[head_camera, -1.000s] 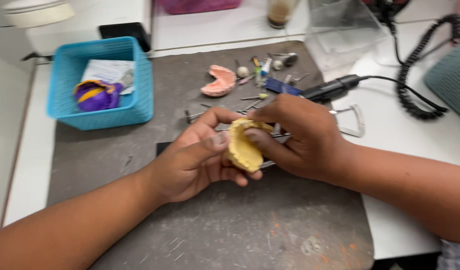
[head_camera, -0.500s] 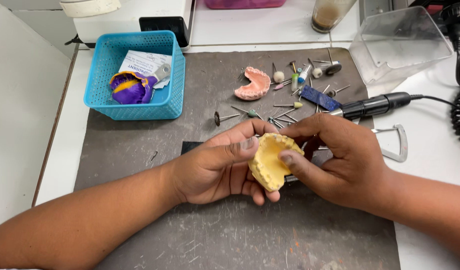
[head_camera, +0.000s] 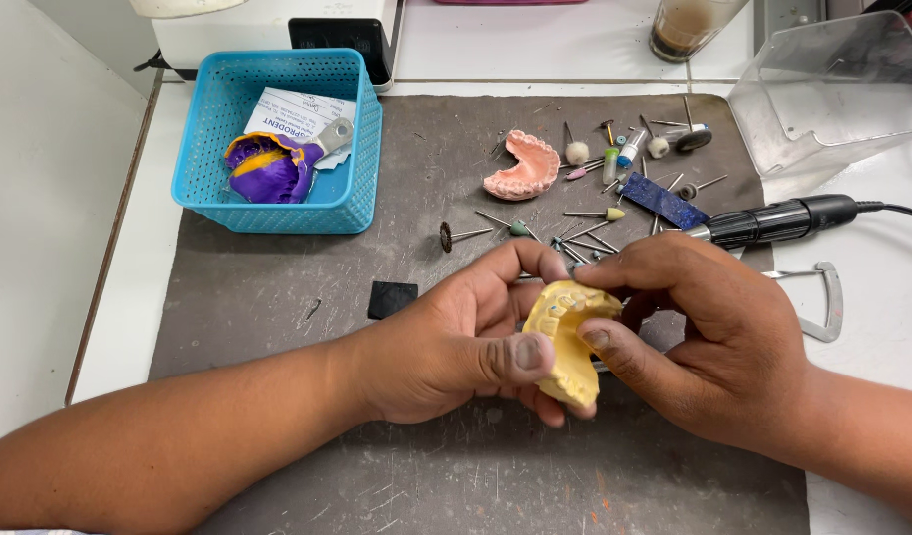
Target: The person handles small dental prosthetic components and rotary tool bits on a workbench, then picks up a yellow denture model and uses a metal probe to adjust or inspect the teeth. The person places the denture model back on the table and continues handling small components.
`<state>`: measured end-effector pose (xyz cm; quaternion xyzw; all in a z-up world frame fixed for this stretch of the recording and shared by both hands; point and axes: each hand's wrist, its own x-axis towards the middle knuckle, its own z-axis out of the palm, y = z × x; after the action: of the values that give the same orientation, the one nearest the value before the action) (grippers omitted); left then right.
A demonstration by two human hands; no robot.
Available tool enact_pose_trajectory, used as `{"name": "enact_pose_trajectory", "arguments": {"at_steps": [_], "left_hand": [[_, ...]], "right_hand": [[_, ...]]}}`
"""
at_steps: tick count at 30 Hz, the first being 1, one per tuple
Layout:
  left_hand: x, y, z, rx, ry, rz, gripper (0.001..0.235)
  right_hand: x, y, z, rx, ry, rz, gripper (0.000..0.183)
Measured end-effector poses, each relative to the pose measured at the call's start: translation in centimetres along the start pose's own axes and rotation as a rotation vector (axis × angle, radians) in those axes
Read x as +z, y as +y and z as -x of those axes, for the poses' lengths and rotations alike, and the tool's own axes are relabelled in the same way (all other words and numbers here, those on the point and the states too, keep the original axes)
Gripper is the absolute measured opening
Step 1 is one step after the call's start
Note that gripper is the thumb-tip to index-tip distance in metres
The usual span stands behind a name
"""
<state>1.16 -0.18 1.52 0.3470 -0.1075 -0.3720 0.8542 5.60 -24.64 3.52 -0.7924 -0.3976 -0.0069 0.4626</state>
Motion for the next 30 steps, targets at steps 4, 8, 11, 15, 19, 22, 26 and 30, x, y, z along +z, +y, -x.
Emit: {"name": "enact_pose_trajectory", "arguments": {"at_steps": [4,8,11,15,19,22,26,30], "left_hand": [[1.0,-0.4,-0.1,0.322,0.12,-0.332,0.073],[1.5,-0.3,0.4,0.408,0.239,-0.524,0.079],[1.2,-0.7,0.5,0.456,0.261,-0.573,0.078],[0.3,-1.4,0.3,0.566,0.289,-0.718,0.073],[-0.3,-1.8,0.3,0.647,0.309,-0.82,0.071],[-0.5,-1.9,0.3,0.668,0.311,-0.85,0.071],[-0.5,-2.0,0.3,0.752,0.301,-0.945,0.07],[-0.3,-1.6,0.6,0.779,0.341,-1.086,0.068]], "right_hand": [[0.5,0.0,0.4,-0.027,0.043,-0.182,0.051],[0.1,-0.2,0.6,-0.088,-0.006,-0.118,0.051],[-0.1,-0.1,0.5,-0.189,-0.022,0.005,0.052],[-0.1,0.0,0.9,-0.226,-0.045,0.002,0.063],[0.6,-0.1,1.1,-0.172,-0.013,-0.209,0.072],[0.7,-0.3,0.9,-0.157,0.0,-0.294,0.073],[0.0,-0.4,0.3,-0.218,-0.2,-0.095,0.068],[-0.2,-0.6,0.0,-0.258,-0.273,-0.023,0.07]]}}
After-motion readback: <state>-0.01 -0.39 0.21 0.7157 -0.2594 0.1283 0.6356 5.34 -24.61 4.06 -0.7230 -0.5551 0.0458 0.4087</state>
